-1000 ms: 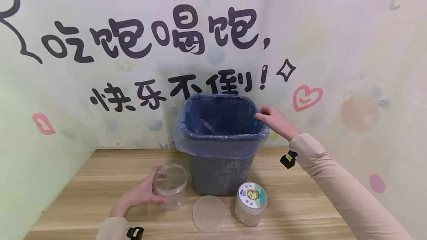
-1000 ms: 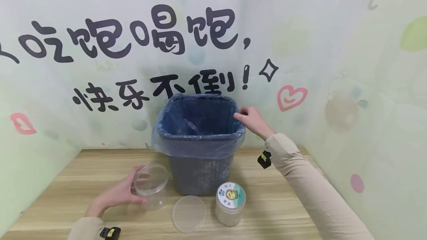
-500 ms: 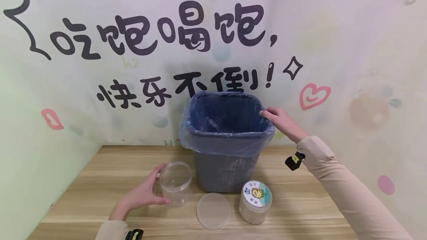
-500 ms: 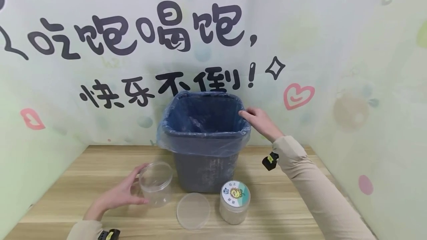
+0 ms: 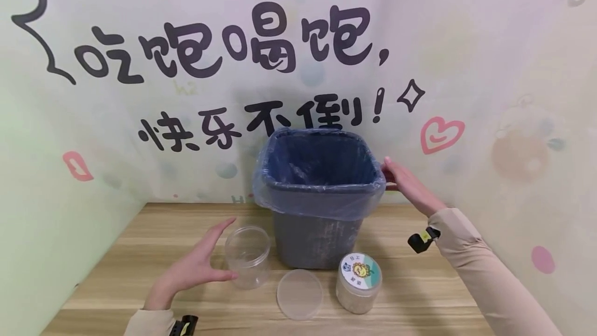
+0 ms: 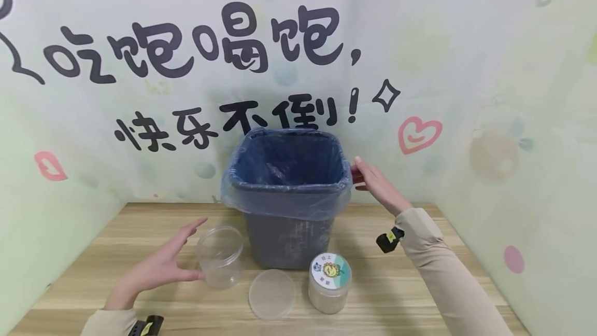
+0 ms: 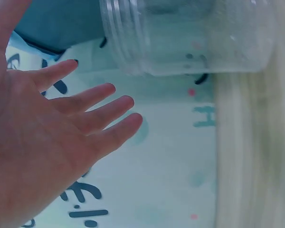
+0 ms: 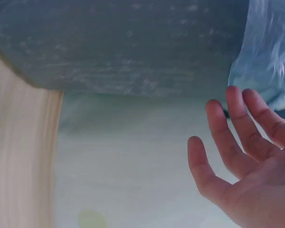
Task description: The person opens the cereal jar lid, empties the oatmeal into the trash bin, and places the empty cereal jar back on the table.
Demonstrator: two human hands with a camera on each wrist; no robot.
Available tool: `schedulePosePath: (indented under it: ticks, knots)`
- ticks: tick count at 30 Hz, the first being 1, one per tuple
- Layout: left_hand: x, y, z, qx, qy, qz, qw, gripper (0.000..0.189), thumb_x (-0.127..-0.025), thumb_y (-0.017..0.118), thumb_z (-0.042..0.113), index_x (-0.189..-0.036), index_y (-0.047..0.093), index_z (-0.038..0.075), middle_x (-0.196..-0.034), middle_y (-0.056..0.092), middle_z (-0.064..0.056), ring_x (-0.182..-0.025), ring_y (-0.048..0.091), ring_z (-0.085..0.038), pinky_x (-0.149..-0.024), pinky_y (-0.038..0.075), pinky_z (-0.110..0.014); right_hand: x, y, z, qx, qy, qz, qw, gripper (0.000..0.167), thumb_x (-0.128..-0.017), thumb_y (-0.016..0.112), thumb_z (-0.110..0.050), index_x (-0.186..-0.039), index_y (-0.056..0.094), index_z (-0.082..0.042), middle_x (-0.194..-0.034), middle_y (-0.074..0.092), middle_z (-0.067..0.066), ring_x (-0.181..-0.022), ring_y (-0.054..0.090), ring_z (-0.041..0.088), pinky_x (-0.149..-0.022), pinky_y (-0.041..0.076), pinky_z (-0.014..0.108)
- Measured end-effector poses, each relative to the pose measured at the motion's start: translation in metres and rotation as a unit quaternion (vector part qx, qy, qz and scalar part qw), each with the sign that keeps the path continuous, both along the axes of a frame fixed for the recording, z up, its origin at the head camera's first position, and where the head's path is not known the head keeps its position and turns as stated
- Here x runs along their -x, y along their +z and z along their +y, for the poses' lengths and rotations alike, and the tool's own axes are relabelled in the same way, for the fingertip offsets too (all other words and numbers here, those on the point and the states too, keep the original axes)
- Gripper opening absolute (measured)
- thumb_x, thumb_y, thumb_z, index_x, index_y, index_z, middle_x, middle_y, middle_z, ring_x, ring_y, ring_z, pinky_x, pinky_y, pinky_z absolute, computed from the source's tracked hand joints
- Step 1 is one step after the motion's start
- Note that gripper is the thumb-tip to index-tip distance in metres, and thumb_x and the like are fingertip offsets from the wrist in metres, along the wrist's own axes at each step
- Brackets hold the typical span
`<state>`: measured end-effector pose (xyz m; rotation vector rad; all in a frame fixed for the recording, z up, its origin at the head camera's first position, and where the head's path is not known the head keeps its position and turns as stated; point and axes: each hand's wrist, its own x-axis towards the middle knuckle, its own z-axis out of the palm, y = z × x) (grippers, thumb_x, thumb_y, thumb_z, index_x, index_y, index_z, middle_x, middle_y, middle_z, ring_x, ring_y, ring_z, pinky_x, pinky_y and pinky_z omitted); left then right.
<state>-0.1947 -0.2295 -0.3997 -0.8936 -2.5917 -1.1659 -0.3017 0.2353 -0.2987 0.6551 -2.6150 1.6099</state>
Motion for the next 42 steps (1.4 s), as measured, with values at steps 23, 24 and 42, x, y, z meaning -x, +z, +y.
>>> schedulePosePath:
  ticks: [23,24,42]
  knots:
    - [-0.01,0.005,0.085,0.089,-0.057,0.122,0.9868,0.066,-0.07,0.082,0.017,-0.127,0.053,-0.001,-0.121,0.058,-0.014,-0.11,0.055,-0.032,-0.091,0.047,-0.047,-0.031,-0.084,0.061,0.041,0.029,0.026,0.9984,0.027,-0.095,0.058,-0.006,-0.116,0.054,0.009,-0.107,0.064,0.006,-0.098,0.061,0.009,-0.083,0.05,0.024]
    - [-0.011,0.004,0.09,0.095,-0.054,0.126,0.986,0.066,-0.07,0.083,0.016,-0.127,0.053,0.0,-0.12,0.058,-0.014,-0.109,0.055,-0.032,-0.091,0.046,-0.046,-0.031,-0.087,0.061,0.042,0.026,0.025,0.9985,0.027,-0.094,0.059,-0.006,-0.116,0.054,0.01,-0.107,0.064,0.006,-0.098,0.061,0.009,-0.083,0.05,0.023]
    - [-0.018,0.006,0.136,0.154,-0.043,0.15,0.9757,0.068,-0.068,0.082,0.015,-0.128,0.053,0.001,-0.118,0.056,-0.011,-0.109,0.052,-0.029,-0.091,0.047,-0.041,-0.04,-0.115,0.064,0.041,0.033,0.015,0.9985,0.028,-0.093,0.059,-0.004,-0.117,0.054,0.01,-0.111,0.061,0.015,-0.1,0.06,0.008,-0.083,0.051,0.024]
